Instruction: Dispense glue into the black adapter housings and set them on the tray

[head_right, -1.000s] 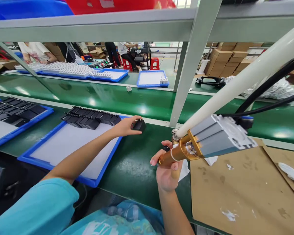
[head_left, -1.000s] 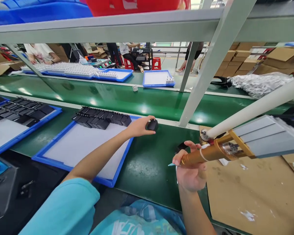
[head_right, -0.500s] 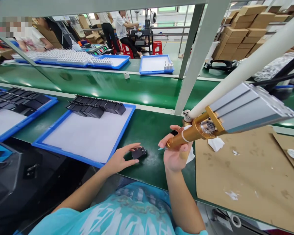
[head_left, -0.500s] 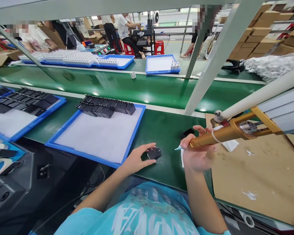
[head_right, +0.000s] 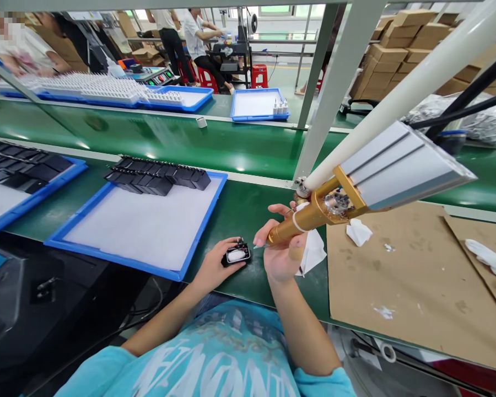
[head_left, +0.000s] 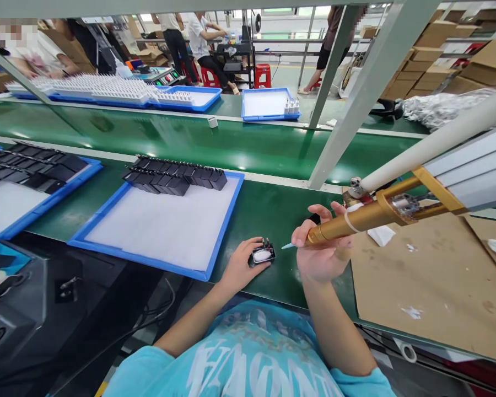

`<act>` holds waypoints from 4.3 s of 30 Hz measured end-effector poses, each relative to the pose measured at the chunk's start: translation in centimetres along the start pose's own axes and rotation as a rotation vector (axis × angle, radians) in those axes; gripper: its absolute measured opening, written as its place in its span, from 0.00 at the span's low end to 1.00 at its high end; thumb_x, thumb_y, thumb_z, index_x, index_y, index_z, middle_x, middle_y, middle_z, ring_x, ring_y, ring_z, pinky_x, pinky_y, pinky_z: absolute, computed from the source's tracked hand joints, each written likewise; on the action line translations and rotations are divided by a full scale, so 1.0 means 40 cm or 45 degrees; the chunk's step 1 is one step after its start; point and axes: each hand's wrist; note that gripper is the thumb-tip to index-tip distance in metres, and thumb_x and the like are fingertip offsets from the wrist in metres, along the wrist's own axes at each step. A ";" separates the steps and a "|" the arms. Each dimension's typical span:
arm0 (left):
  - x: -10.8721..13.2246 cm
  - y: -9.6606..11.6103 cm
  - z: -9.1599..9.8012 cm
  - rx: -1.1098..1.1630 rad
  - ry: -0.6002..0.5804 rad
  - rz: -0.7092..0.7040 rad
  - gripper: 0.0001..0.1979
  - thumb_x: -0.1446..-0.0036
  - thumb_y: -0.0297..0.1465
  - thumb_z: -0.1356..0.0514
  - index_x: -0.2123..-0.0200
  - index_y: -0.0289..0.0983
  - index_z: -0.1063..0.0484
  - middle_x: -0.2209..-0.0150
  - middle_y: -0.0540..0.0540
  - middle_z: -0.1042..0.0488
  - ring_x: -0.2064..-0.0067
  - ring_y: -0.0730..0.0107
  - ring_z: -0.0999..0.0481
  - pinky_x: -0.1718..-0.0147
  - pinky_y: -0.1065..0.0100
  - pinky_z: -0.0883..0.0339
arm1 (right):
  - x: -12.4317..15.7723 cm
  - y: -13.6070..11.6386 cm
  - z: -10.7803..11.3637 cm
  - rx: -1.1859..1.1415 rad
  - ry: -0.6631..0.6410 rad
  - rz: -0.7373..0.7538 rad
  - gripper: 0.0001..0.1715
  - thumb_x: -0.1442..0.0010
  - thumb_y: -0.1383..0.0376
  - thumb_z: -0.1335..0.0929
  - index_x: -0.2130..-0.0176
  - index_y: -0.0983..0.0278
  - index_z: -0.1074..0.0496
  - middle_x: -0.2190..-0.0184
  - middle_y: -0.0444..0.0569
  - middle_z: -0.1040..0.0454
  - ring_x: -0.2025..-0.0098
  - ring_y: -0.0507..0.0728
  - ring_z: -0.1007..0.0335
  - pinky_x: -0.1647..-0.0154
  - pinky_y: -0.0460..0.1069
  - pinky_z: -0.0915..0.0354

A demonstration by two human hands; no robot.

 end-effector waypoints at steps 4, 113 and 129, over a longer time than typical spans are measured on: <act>0.002 0.014 -0.006 -0.025 -0.016 0.070 0.20 0.46 0.39 0.35 0.51 0.40 0.29 0.57 0.44 0.21 0.57 0.59 0.22 0.57 0.60 0.29 | 0.013 -0.001 -0.017 0.011 -0.017 -0.029 0.26 0.43 0.44 0.38 0.51 0.53 0.34 0.59 0.44 0.29 0.85 0.45 0.38 0.87 0.47 0.38; -0.083 0.076 -0.041 -0.987 -0.204 -0.312 0.10 0.34 0.34 0.50 0.55 0.38 0.31 0.60 0.44 0.26 0.61 0.62 0.28 0.66 0.65 0.35 | -0.015 -0.005 0.031 -0.063 0.024 0.008 0.16 0.42 0.50 0.37 0.57 0.54 0.35 0.62 0.42 0.32 0.83 0.47 0.36 0.84 0.48 0.38; -0.074 0.088 -0.013 -0.845 -0.323 -0.283 0.34 0.39 0.34 0.42 0.34 0.42 0.54 0.43 0.41 0.33 0.51 0.57 0.29 0.57 0.61 0.30 | -0.020 0.005 0.039 -0.075 0.067 0.051 0.16 0.42 0.52 0.37 0.56 0.54 0.34 0.62 0.42 0.31 0.83 0.48 0.36 0.84 0.48 0.39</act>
Point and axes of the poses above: each hand's wrist, its own x-axis away from the middle knuckle, its own z-axis out of the back of the hand, y = z × x
